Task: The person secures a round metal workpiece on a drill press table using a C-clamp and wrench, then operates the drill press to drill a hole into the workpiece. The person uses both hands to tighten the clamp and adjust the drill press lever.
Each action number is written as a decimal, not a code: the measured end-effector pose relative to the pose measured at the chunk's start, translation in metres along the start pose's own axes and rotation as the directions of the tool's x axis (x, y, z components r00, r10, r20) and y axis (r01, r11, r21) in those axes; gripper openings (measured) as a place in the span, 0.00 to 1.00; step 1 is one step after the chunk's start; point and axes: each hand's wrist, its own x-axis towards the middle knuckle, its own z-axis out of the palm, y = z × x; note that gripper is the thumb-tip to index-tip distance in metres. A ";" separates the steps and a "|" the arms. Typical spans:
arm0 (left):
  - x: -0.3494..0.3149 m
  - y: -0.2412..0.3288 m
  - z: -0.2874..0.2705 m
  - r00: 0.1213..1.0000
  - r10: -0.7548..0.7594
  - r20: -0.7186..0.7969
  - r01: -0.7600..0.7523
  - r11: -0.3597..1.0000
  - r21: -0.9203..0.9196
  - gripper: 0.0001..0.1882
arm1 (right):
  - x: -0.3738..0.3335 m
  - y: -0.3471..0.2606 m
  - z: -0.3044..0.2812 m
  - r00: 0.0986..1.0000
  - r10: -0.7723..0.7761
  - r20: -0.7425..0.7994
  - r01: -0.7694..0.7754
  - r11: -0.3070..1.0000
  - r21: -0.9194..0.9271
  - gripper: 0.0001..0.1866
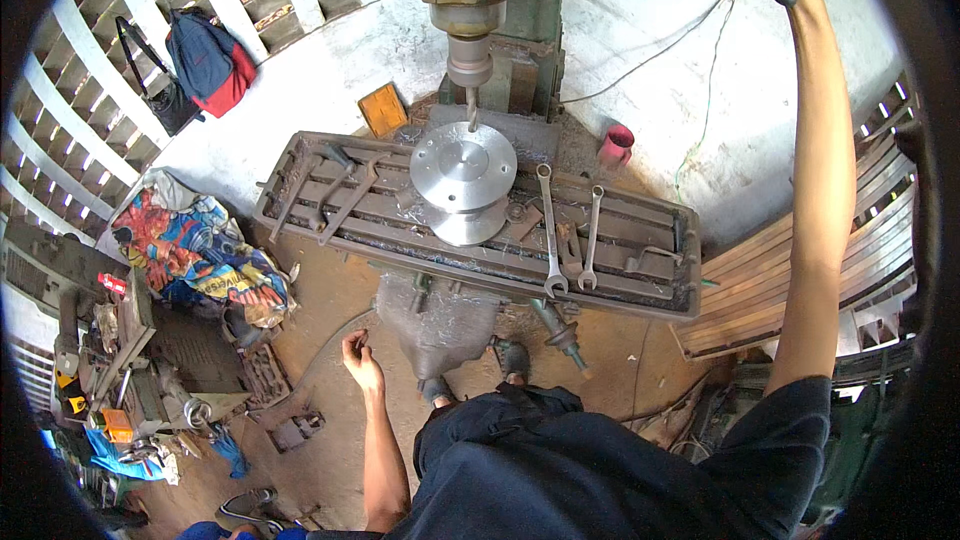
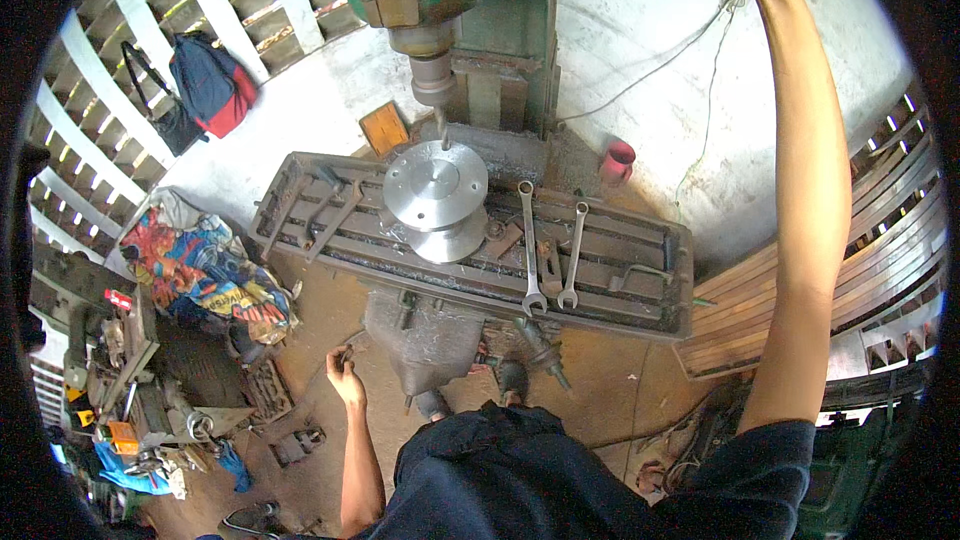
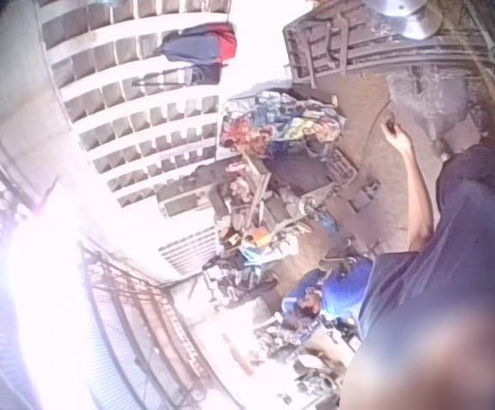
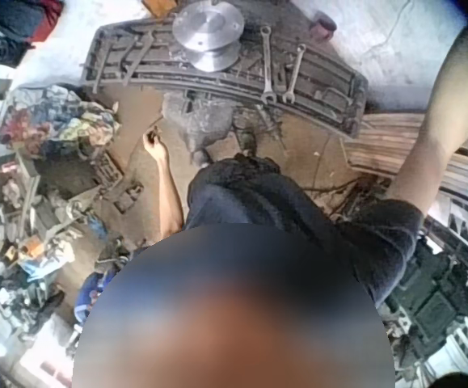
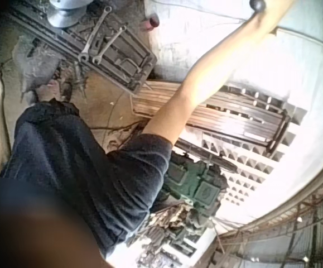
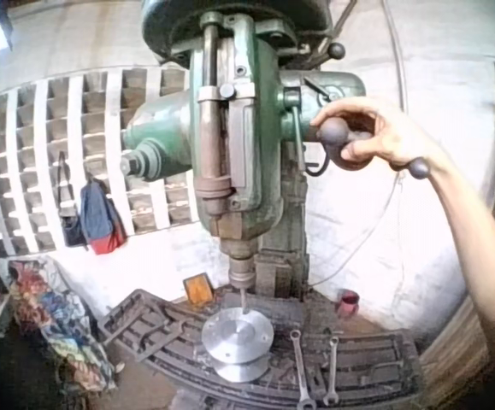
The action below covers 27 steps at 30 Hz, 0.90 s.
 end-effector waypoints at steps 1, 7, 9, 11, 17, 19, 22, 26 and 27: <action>-0.006 -0.002 -0.001 1.000 -0.023 0.012 0.023 1.000 0.001 0.21 | -0.001 0.001 0.000 1.000 -0.023 0.013 0.023 1.000 0.000 0.28; -0.026 -0.008 -0.007 0.997 -0.065 0.035 0.065 0.998 -0.003 0.21 | -0.001 0.001 -0.005 0.999 0.041 0.015 -0.041 0.999 -0.030 0.27; -0.028 -0.011 -0.009 0.998 -0.058 0.025 0.059 0.998 -0.018 0.21 | 0.000 -0.001 -0.005 0.999 0.042 0.019 -0.041 0.998 -0.048 0.27; -0.031 -0.015 -0.012 0.997 -0.060 0.055 0.059 0.998 0.021 0.20 | -0.001 -0.001 -0.003 0.999 0.043 0.017 -0.041 0.996 -0.078 0.27; -0.051 -0.031 -0.018 0.981 -0.146 0.130 0.122 0.977 0.177 0.19 | 0.003 0.000 -0.010 0.998 0.031 0.059 -0.020 0.984 -0.178 0.29; -0.056 -0.038 -0.020 0.973 -0.182 0.144 0.148 0.965 0.218 0.18 | 0.014 -0.004 -0.021 0.973 0.132 0.190 -0.054 0.927 -0.370 0.30; -0.059 -0.047 -0.027 0.972 -0.137 0.189 0.091 0.968 0.233 0.18 | 0.029 -0.017 -0.028 0.852 0.036 0.522 0.210 0.890 -0.405 0.25; -0.057 -0.060 -0.039 0.980 -0.119 0.160 0.068 0.953 0.295 0.18 | -0.002 -0.023 -0.018 0.972 -0.178 -0.153 0.178 0.984 -0.015 0.10; -0.057 -0.064 -0.041 0.983 -0.108 0.150 0.070 0.968 0.241 0.18 | -0.018 -0.016 -0.022 0.939 -0.298 -0.174 0.324 0.934 0.149 0.18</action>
